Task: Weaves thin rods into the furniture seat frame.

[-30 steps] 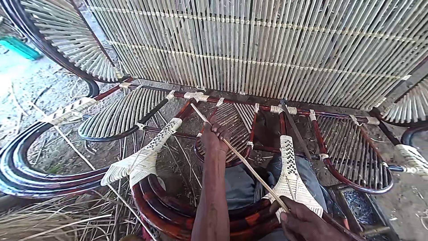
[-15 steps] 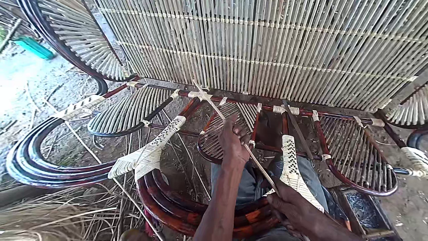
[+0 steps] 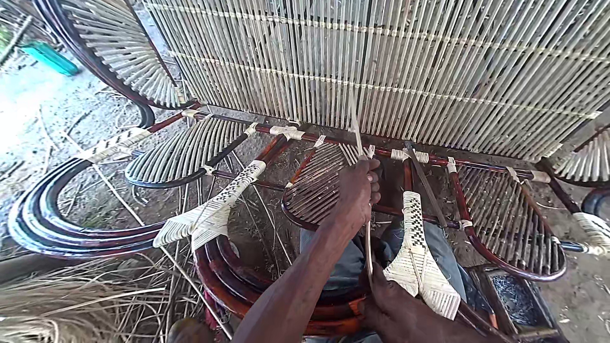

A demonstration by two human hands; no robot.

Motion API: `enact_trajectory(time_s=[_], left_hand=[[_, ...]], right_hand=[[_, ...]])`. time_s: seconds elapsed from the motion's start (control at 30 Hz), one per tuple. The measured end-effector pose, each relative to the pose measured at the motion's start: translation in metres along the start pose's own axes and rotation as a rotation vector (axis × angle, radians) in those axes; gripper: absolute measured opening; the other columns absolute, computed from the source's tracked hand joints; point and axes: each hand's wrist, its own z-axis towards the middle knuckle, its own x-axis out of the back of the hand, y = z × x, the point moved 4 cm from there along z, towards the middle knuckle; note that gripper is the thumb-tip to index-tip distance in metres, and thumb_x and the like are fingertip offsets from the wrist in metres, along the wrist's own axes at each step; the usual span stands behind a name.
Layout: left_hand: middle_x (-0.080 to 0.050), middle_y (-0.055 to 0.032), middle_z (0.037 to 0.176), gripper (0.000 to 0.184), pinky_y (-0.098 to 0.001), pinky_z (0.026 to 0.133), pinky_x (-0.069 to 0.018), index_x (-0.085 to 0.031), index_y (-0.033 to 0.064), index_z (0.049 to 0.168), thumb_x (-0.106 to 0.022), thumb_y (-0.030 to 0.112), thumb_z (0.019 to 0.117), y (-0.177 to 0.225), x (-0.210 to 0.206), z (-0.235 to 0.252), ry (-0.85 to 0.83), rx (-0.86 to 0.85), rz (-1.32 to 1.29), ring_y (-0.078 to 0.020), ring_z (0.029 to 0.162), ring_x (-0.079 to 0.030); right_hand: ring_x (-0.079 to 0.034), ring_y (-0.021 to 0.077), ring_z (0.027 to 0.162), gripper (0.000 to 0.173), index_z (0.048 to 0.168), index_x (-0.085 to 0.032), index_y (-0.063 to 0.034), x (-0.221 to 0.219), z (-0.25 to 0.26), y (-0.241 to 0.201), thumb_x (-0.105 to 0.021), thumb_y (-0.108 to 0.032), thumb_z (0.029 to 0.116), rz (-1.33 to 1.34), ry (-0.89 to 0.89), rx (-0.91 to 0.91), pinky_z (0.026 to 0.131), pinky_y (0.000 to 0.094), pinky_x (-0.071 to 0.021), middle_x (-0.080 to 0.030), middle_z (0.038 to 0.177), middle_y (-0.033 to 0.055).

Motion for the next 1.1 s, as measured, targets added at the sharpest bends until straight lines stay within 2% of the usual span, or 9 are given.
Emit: enact_trajectory(time_s=[0.07,0.17,0.27,0.33,0.47,0.63,0.77,0.9,1.1], left_hand=[[-0.035,0.0065,0.056,0.035,-0.0166,0.036,-0.0265,-0.062,0.0086,0.105,-0.039,0.033,0.1126,-0.005,-0.006,-0.001,-0.029,0.034,0.092,-0.0032,0.039,-0.031],[-0.037,0.0058,0.059,0.035,-0.0178,0.037,-0.0266,-0.063,0.0084,0.108,-0.04,0.035,0.1122,-0.012,-0.016,0.0,-0.118,0.092,0.218,-0.0042,0.041,-0.032],[-0.036,0.0075,0.057,0.031,-0.0162,0.037,-0.0266,-0.061,0.0095,0.106,-0.04,0.031,0.1122,-0.013,0.001,0.016,-0.126,0.086,0.103,-0.0021,0.04,-0.031],[-0.04,0.0086,0.057,0.029,-0.015,0.038,-0.0326,-0.057,0.0126,0.099,-0.036,0.028,0.1121,-0.002,0.024,0.025,-0.101,-0.011,-0.102,-0.001,0.041,-0.036],[-0.051,0.0073,0.062,0.041,-0.0193,0.05,-0.0491,-0.059,0.0136,0.096,-0.028,0.035,0.1134,0.011,0.069,0.039,-0.069,-0.202,-0.393,-0.004,0.048,-0.05],[-0.041,0.01,0.054,0.037,-0.0141,0.04,-0.0357,-0.053,0.0158,0.092,-0.026,0.029,0.1132,0.012,0.078,0.062,0.007,-0.292,-0.57,-0.0003,0.039,-0.037],[-0.039,0.01,0.054,0.033,-0.0132,0.038,-0.034,-0.055,0.0142,0.101,-0.028,0.028,0.1132,0.021,0.078,0.074,-0.001,-0.343,-0.599,0.0003,0.038,-0.035],[-0.036,0.011,0.053,0.034,-0.0124,0.036,-0.0304,-0.053,0.0168,0.094,-0.029,0.029,0.1135,0.006,0.059,0.054,0.049,-0.264,-0.494,0.0014,0.037,-0.033],[-0.04,0.0106,0.056,0.033,-0.0121,0.038,-0.0314,-0.058,0.0152,0.097,-0.032,0.029,0.1134,0.003,0.037,0.035,0.075,-0.255,-0.42,0.0015,0.04,-0.035]], right_hand=[[-0.065,0.0269,0.082,0.048,0.14,-0.034,0.0042,-0.007,0.006,-0.005,-0.053,-0.021,0.1039,-0.039,-0.006,0.029,0.079,0.0453,-0.055,-0.06,0.094,0.0161],[-0.064,0.0261,0.083,0.044,0.137,-0.035,0.0039,-0.012,0.014,-0.01,-0.052,-0.019,0.1039,-0.037,-0.008,0.052,0.079,0.0437,-0.0541,-0.06,0.095,0.0162],[-0.059,0.0242,0.066,0.037,0.135,-0.042,-0.0026,-0.001,0.011,0.003,-0.049,-0.022,0.1051,0.089,-0.004,0.022,0.063,0.0444,-0.0522,-0.057,0.083,0.0116],[-0.045,0.0144,0.048,0.031,0.131,-0.048,-0.0093,0.014,0.002,0.02,-0.048,-0.024,0.1035,0.292,0.092,0.029,0.044,0.0343,-0.0424,-0.046,0.068,0.0009],[-0.043,0.0131,0.047,0.029,0.128,-0.05,-0.0096,0.03,-0.024,0.064,-0.048,-0.025,0.1036,0.308,0.179,-0.052,0.044,0.0335,-0.0412,-0.043,0.064,-0.0016],[-0.038,0.0088,0.045,0.02,0.118,-0.053,-0.0108,0.022,-0.046,0.079,-0.047,-0.022,0.103,0.376,0.214,-0.094,0.043,0.0288,-0.0365,-0.038,0.062,-0.0052],[-0.043,0.0135,0.048,0.026,0.124,-0.056,-0.0052,0.014,-0.063,0.092,-0.046,-0.022,0.1062,0.209,0.218,-0.07,0.047,0.0351,-0.0409,-0.044,0.064,-0.0003],[-0.051,0.0168,0.05,0.037,0.139,-0.048,-0.0071,0.014,-0.051,0.072,-0.045,-0.025,0.1063,0.237,0.1,-0.068,0.048,0.0374,-0.0466,-0.051,0.068,0.0028],[-0.045,0.0132,0.047,0.036,0.138,-0.044,-0.0142,0.034,-0.009,0.035,-0.048,-0.03,0.1058,0.297,0.109,-0.119,0.044,0.0314,-0.0432,-0.046,0.069,-0.0006]])
